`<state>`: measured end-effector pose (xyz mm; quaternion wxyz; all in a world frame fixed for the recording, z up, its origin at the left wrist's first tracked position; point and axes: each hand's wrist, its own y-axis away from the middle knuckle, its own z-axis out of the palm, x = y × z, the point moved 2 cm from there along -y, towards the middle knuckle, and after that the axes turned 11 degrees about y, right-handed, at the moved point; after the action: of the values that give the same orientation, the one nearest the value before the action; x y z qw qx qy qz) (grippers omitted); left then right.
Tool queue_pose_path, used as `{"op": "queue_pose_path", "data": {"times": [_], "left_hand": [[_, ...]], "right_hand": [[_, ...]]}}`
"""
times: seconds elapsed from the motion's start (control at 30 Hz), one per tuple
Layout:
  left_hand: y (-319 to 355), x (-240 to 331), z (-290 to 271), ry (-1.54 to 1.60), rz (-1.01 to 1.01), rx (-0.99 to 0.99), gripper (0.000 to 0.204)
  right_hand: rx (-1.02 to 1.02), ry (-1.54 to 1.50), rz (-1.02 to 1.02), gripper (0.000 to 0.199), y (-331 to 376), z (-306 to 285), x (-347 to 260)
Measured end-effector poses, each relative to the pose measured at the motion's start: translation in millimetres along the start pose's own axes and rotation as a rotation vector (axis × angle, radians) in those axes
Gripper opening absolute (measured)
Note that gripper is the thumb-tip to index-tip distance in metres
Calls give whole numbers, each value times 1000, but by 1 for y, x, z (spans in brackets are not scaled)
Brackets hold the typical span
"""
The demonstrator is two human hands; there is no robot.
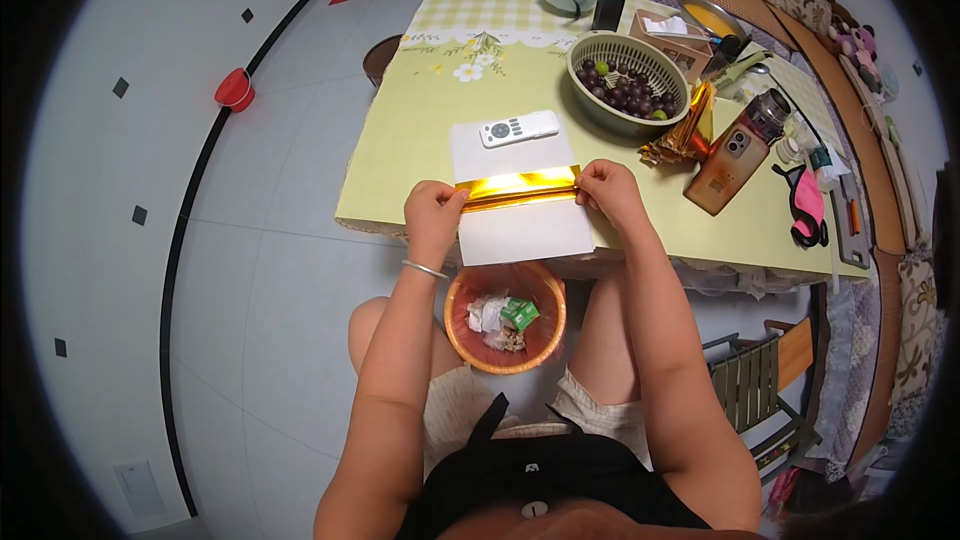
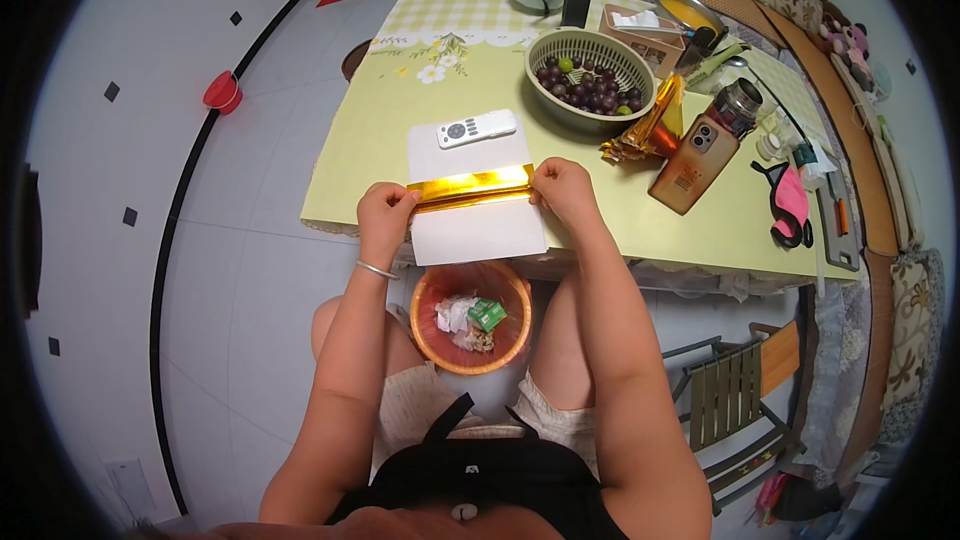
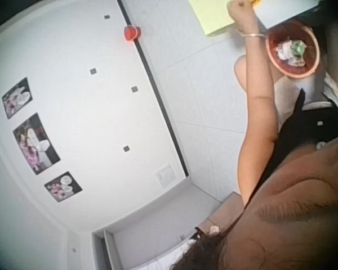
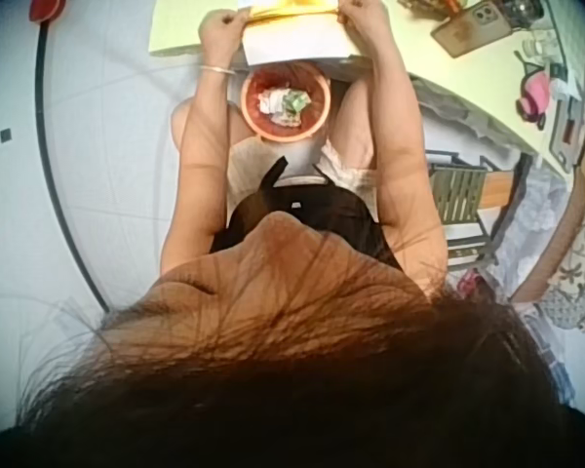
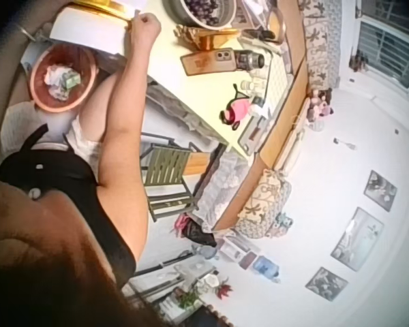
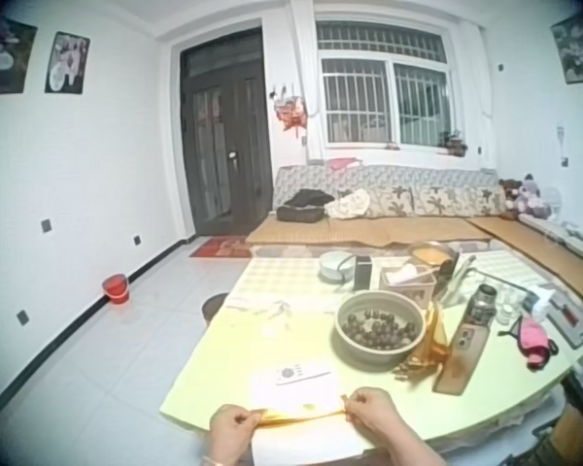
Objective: The person sits on the floor and folds a sheet of gold foil paper into a triangular shape using a white paper as a guide. They repeatedly fold and unfold the foil, adjusting the creases, and place the finished folded piece into a small bowl.
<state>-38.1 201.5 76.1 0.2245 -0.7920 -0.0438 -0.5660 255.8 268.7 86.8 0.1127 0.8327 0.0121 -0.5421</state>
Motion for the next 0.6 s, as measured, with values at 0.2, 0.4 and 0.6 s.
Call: {"op": "queue_pose_path", "data": {"times": [0.2,0.4,0.6], "left_hand": [[3,7,-2,-89,55,-8,17],[4,9,0,-90,71,-27,14],[6,13,0,-129,116,-53,13]], "right_hand": [[77,199,-39,8,0,0,5],[120,338,-72,11,3,-3,5],[136,399,-105,12,5,-2,2]]}}
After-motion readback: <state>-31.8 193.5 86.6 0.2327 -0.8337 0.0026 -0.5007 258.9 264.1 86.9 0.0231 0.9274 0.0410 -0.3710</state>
